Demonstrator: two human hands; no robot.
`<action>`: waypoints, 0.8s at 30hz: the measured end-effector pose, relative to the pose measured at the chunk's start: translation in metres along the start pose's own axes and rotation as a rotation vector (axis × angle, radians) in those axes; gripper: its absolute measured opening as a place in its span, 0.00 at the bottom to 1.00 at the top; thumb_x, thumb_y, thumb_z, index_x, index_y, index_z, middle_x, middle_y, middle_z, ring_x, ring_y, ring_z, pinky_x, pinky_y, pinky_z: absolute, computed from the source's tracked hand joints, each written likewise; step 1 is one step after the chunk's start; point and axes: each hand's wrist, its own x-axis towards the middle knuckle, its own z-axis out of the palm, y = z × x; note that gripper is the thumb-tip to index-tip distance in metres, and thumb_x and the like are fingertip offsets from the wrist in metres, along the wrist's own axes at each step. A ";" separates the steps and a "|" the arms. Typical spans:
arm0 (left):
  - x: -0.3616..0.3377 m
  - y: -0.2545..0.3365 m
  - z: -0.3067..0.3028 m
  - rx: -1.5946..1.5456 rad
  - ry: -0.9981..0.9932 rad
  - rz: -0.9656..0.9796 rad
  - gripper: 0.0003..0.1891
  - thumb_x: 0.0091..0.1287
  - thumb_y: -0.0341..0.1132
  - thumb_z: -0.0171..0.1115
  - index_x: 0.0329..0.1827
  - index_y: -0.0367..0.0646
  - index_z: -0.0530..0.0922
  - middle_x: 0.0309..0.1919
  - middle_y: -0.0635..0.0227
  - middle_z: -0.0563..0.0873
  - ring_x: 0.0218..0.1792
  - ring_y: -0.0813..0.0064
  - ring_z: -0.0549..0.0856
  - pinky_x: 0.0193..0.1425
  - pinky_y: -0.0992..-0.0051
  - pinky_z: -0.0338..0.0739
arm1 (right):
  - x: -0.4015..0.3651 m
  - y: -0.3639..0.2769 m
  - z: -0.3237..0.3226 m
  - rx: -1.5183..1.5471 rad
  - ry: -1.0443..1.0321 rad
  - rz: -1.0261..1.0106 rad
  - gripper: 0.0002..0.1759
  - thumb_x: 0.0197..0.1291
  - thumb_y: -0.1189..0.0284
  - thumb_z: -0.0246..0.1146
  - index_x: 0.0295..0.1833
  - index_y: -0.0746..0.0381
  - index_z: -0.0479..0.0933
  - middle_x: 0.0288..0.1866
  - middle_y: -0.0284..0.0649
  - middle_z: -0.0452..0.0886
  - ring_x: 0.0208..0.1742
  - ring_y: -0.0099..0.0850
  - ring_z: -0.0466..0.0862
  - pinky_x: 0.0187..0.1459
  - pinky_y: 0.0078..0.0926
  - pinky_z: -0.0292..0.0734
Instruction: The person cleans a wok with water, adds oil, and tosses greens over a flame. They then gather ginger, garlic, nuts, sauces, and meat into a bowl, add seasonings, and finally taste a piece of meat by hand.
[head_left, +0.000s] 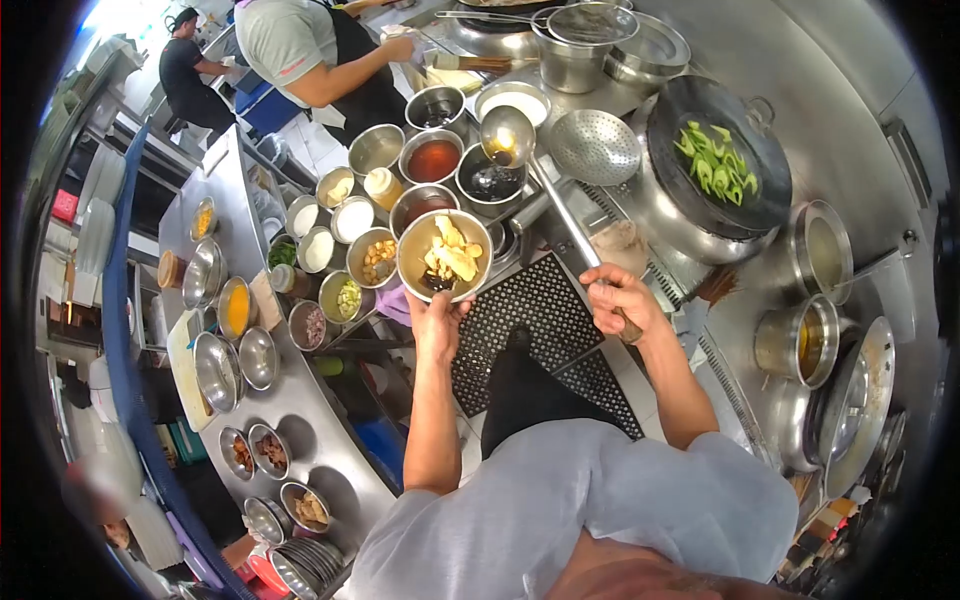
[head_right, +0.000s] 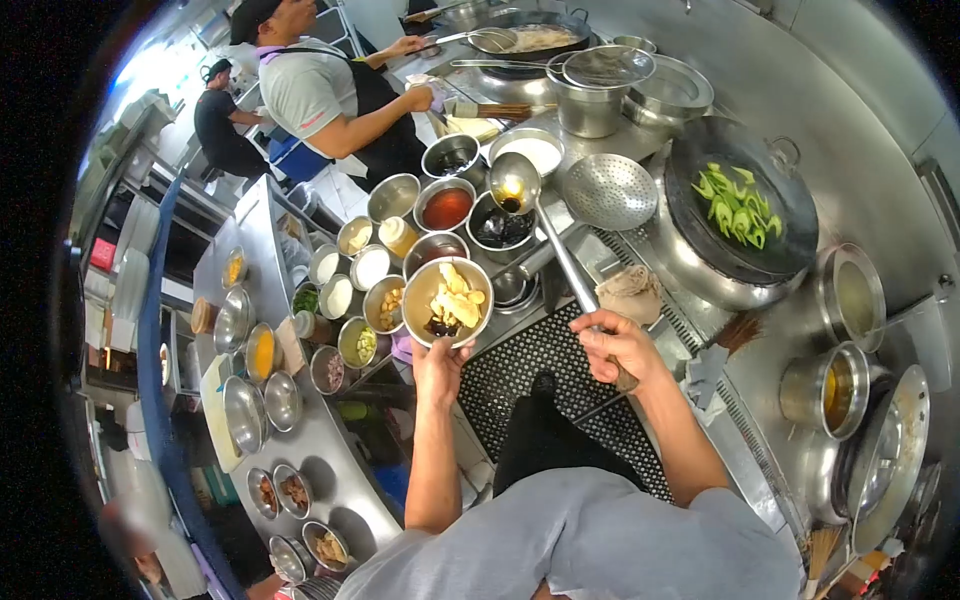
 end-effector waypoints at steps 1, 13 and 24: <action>0.000 0.001 0.005 -0.013 0.009 0.002 0.31 0.63 0.19 0.49 0.69 0.45 0.52 0.54 0.51 0.77 0.35 0.63 0.87 0.32 0.75 0.84 | -0.003 -0.003 0.003 0.024 0.003 0.008 0.10 0.67 0.77 0.60 0.52 0.65 0.76 0.21 0.30 0.69 0.13 0.18 0.68 0.15 0.19 0.63; 0.053 0.017 0.017 0.036 -0.052 0.034 0.29 0.64 0.19 0.47 0.69 0.43 0.54 0.54 0.51 0.78 0.38 0.60 0.87 0.33 0.75 0.84 | 0.014 -0.014 0.004 -0.001 0.002 -0.009 0.10 0.67 0.77 0.61 0.52 0.65 0.77 0.21 0.32 0.70 0.12 0.19 0.68 0.16 0.20 0.62; 0.123 0.001 0.068 0.113 -0.077 0.043 0.35 0.63 0.18 0.49 0.72 0.49 0.48 0.60 0.54 0.72 0.43 0.61 0.86 0.36 0.74 0.86 | -0.045 -0.031 0.015 -0.083 -0.179 0.043 0.10 0.63 0.82 0.60 0.50 0.69 0.78 0.23 0.36 0.74 0.12 0.19 0.69 0.14 0.17 0.61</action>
